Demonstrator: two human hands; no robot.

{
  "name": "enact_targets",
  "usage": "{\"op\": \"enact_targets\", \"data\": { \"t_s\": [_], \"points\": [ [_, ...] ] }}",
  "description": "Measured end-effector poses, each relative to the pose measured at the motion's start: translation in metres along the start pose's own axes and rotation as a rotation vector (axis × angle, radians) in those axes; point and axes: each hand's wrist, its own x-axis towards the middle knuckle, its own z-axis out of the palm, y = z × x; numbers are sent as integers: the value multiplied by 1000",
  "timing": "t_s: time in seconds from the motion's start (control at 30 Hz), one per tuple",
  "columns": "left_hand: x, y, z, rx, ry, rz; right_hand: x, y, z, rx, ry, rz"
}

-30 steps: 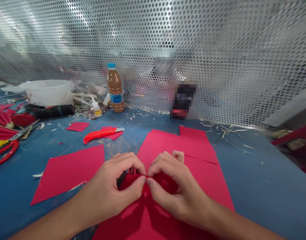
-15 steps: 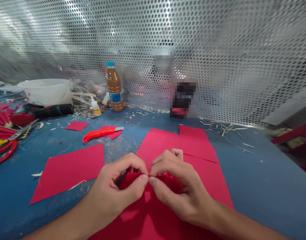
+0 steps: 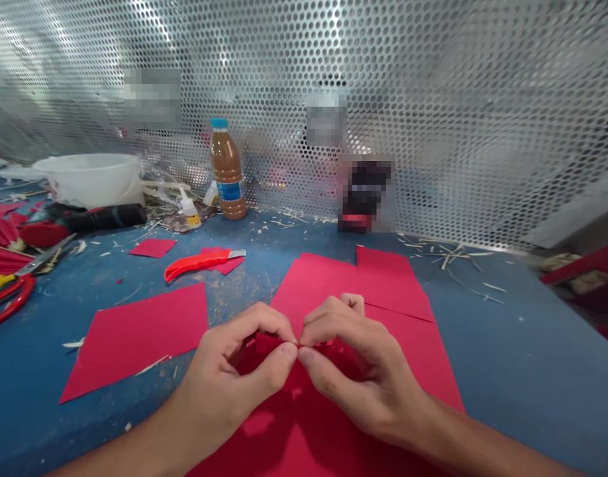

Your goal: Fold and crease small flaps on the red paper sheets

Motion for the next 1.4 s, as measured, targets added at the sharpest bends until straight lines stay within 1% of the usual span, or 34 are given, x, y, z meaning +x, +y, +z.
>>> {"op": "enact_targets", "data": {
  "t_s": [0.07,0.17,0.23,0.33,0.4,0.43,0.47,0.53,0.6,0.63,0.67,0.73,0.77,0.8,0.83,0.93,1.0,1.03,1.13,1.23,1.4],
  "points": [
    [1,0,-3,-20,-38,-41,1,0,0,-10,-9,29],
    [3,1,-9,-41,-129,-163,2,1,0,-27,-22,93],
    [5,2,-12,-47,-169,-231,2,1,-1,-33,-23,140],
    [8,1,-15,-31,-161,-272,2,2,0,-26,-20,210],
    [10,-1,-16,71,-137,-295,2,5,1,-43,7,251],
    [12,-3,-17,167,-120,-293,2,7,3,-57,19,264],
    [13,-5,-18,293,-100,-270,2,9,4,-69,29,277],
    [16,-10,-21,551,-28,-175,3,15,7,-82,40,299],
    [19,-14,-26,741,22,-43,3,21,9,-94,82,312],
    [20,-16,-30,811,17,43,3,23,9,-111,126,305],
    [20,-16,-34,878,-30,136,3,24,9,-135,173,287],
    [21,-17,-44,997,-206,323,3,24,8,-203,244,214],
    [22,-17,-48,1042,-280,383,2,23,7,-245,251,166],
    [22,-17,-52,1069,-335,431,1,22,6,-293,230,113],
    [22,-16,-55,1089,-380,465,0,20,6,-352,180,60],
    [22,-16,-59,1131,-448,508,-5,17,7,-575,-21,-91],
    [22,-17,-60,1169,-456,520,-8,17,8,-705,-110,-133],
    [23,-18,-60,1185,-454,523,-10,18,9,-745,-130,-133],
    [23,-18,-61,1196,-456,522,-12,19,10,-801,-148,-114],
    [20,-15,-61,1166,-461,483,-13,19,11,-831,-143,-118],
    [14,-10,-50,1144,-399,409,-14,18,12,-841,-138,-115]
  ]
}}
